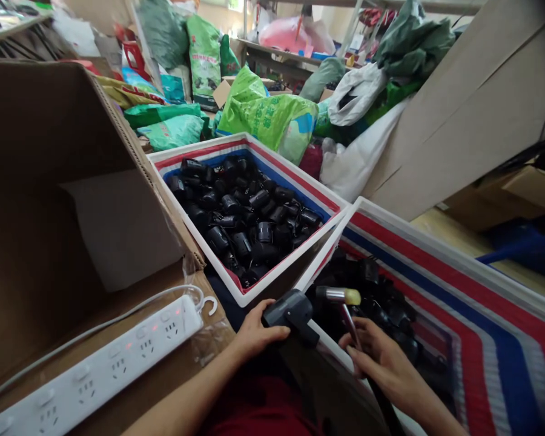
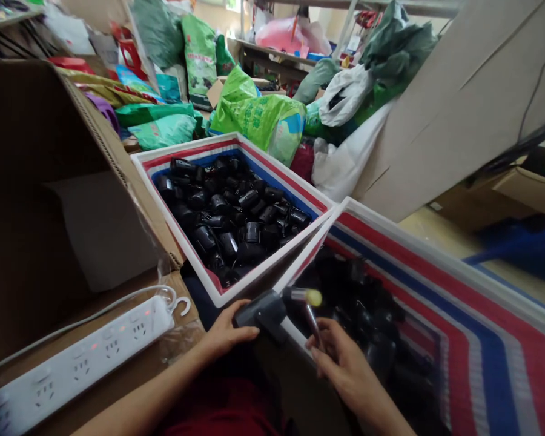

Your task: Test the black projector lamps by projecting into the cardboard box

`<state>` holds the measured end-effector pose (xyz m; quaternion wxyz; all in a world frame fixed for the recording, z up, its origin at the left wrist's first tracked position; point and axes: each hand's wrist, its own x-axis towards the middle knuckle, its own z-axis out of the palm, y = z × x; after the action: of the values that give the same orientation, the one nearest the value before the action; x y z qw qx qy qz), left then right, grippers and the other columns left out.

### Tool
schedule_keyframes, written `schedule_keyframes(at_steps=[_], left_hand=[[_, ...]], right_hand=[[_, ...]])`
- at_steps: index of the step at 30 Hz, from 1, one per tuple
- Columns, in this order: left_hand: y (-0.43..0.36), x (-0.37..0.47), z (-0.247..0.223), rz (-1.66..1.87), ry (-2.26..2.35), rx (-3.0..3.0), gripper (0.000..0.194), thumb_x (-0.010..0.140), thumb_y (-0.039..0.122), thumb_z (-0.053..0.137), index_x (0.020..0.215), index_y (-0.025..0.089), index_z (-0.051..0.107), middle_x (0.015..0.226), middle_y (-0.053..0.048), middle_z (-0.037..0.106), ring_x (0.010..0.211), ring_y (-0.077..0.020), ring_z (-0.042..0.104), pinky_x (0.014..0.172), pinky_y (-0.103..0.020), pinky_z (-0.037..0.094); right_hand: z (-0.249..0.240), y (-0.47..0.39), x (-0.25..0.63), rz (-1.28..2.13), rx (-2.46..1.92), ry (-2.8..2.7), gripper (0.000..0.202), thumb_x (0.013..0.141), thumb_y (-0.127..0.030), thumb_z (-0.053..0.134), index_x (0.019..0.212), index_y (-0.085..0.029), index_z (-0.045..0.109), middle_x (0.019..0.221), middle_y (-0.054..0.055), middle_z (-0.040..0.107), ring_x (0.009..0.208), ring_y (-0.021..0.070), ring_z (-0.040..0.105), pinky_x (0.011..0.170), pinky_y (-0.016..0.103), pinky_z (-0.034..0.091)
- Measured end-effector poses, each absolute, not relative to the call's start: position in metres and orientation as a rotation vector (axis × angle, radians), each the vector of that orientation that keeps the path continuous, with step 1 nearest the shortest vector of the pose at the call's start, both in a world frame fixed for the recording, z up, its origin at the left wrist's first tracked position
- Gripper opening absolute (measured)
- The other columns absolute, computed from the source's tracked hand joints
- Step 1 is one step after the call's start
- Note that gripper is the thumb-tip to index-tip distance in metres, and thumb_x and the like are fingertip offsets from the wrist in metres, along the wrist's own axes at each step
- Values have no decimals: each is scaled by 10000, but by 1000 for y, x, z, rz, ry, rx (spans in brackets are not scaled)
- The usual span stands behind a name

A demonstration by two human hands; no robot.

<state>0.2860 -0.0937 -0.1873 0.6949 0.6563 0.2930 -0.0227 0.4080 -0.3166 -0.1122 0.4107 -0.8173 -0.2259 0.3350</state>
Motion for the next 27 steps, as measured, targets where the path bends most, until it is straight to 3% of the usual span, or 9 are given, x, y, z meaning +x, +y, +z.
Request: schedule_keyframes(at_steps=[2, 4, 8, 14, 21, 24, 27], left_hand=[[-95, 284, -188, -44, 658, 1474, 626, 572, 315, 729, 1149, 150, 548, 993, -68, 629, 929, -257, 576, 816, -325, 459], [-96, 283, -189, -38, 663, 1482, 650, 564, 311, 735, 1162, 140, 543, 1013, -78, 626, 941, -263, 578, 826, -331, 460], [-97, 283, -192, -37, 668, 1488, 648, 569, 307, 737, 1162, 131, 543, 989, -79, 631, 919, -261, 586, 806, -335, 470], [-95, 282, -190, -39, 663, 1506, 614, 572, 289, 744, 1146, 170, 560, 989, -54, 646, 946, -258, 580, 834, -330, 459], [-94, 282, -182, -56, 674, 1510, 659, 559, 300, 724, 1167, 117, 544, 998, -93, 619, 927, -266, 574, 812, -332, 456], [-94, 281, -185, -63, 673, 1512, 663, 562, 319, 723, 1168, 118, 545, 999, -95, 617, 930, -272, 574, 808, -335, 457], [-94, 280, -188, -69, 671, 1513, 675, 556, 323, 725, 1173, 119, 542, 1000, -94, 617, 930, -273, 574, 809, -337, 456]], right_hand=[[-116, -312, 407, 806, -2137, -646, 489, 890, -450, 427, 1257, -128, 473, 690, -4, 571, 522, 128, 528, 493, 261, 480], [-120, -311, 405, 660, -2239, -729, 545, 915, -449, 367, 1319, -95, 460, 627, -15, 523, 532, 133, 521, 535, 270, 485], [-120, -309, 401, 450, -2248, -839, 551, 936, -408, 330, 1400, -114, 381, 672, -1, 531, 521, 120, 513, 579, 267, 495], [-119, -294, 403, 704, -2271, -927, 545, 941, -388, 289, 1366, -81, 437, 556, -17, 500, 488, 133, 490, 528, 259, 481], [-116, -297, 407, 515, -2284, -827, 522, 939, -407, 326, 1398, -169, 397, 629, -11, 552, 541, 135, 552, 582, 266, 509], [-114, -293, 407, 675, -2338, -936, 524, 938, -407, 294, 1351, -139, 474, 600, 9, 587, 521, 155, 550, 559, 283, 505], [-112, -290, 406, 681, -2378, -939, 555, 945, -406, 262, 1373, -98, 433, 559, 9, 581, 492, 164, 544, 536, 288, 507]])
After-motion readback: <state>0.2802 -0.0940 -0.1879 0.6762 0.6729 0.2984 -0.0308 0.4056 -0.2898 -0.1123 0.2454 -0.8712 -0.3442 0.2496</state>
